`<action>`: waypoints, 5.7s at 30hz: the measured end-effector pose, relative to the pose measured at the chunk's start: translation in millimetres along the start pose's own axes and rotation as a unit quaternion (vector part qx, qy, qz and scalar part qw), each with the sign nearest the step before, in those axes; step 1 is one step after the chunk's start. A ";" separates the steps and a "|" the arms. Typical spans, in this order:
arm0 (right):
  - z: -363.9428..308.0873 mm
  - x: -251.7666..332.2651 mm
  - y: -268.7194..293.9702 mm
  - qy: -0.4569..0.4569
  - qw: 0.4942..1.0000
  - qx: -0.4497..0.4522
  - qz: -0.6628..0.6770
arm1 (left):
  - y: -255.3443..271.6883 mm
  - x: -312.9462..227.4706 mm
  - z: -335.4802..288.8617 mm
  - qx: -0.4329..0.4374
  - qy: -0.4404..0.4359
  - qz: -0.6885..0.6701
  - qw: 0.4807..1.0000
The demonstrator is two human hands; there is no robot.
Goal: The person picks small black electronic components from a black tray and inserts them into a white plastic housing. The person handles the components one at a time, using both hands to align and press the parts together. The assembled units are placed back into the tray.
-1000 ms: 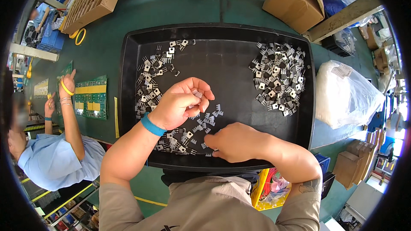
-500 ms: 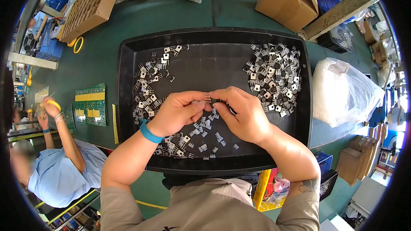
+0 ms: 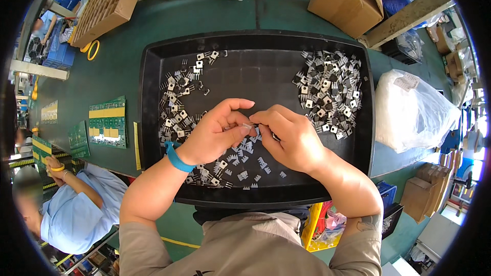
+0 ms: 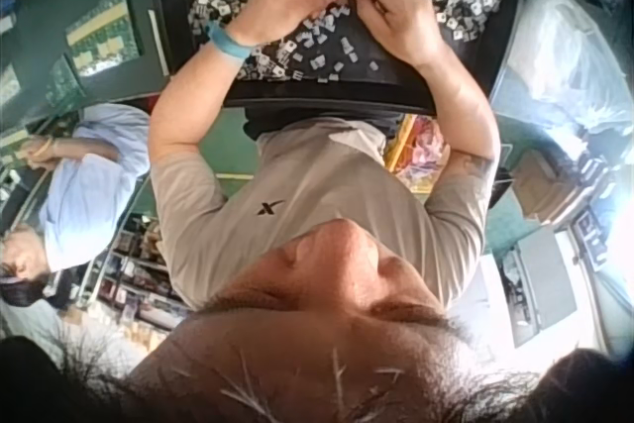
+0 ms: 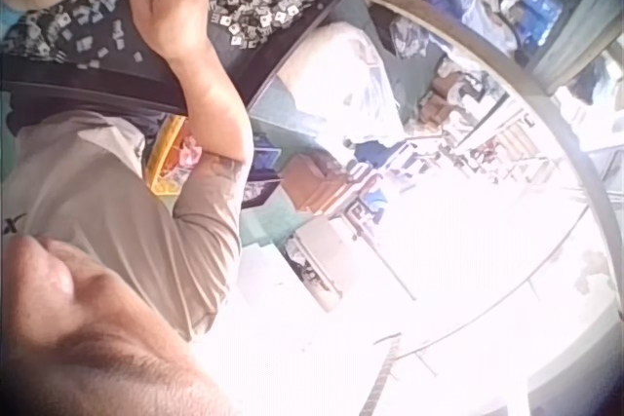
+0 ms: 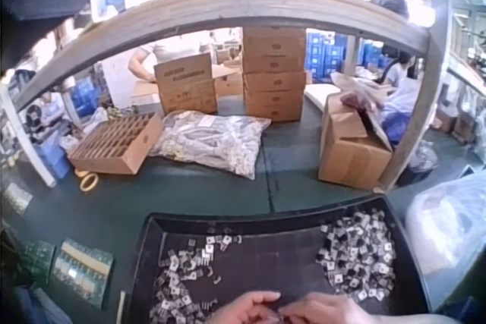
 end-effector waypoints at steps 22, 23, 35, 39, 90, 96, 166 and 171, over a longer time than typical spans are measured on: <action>-1.0 -22.6 3.2 -0.161 0.985 0.035 0.051 | 5.4 6.5 2.4 -0.018 0.050 -0.067 0.996; -1.2 -23.1 2.4 -0.167 0.983 0.035 0.063 | 6.3 6.1 1.7 -0.026 0.080 -0.100 0.991; -3.5 -28.0 -18.8 -0.201 0.959 0.126 0.152 | 3.3 12.2 -3.9 -0.034 0.122 -0.090 0.988; -3.1 -20.6 -14.5 -0.182 0.975 0.080 0.103 | 7.2 5.4 -1.6 -0.057 0.066 -0.048 0.995; -8.0 -16.1 -11.2 -0.187 0.975 0.067 0.101 | 8.2 3.5 -4.9 -0.049 0.078 -0.019 0.996; -5.1 -24.0 -15.2 -0.202 0.966 0.124 0.106 | 4.7 4.3 -1.2 -0.034 0.070 0.011 0.997; -60.7 -1.3 -49.3 0.086 0.895 0.304 -0.314 | 23.0 9.4 -89.8 -0.242 0.139 -0.151 0.948; -73.4 1.7 -87.3 0.204 0.884 0.264 -0.326 | 26.9 0.2 -80.8 -0.232 0.114 -0.154 0.954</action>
Point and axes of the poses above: each hand's wrist, its own z-axis towards the middle knuckle, its own y-axis out of the back of the hand, x = y × z, the point moved 7 cm from there along z, towards the middle knuckle, and after that the axes turned 12 degrees about -y, right-handed, at the moved point
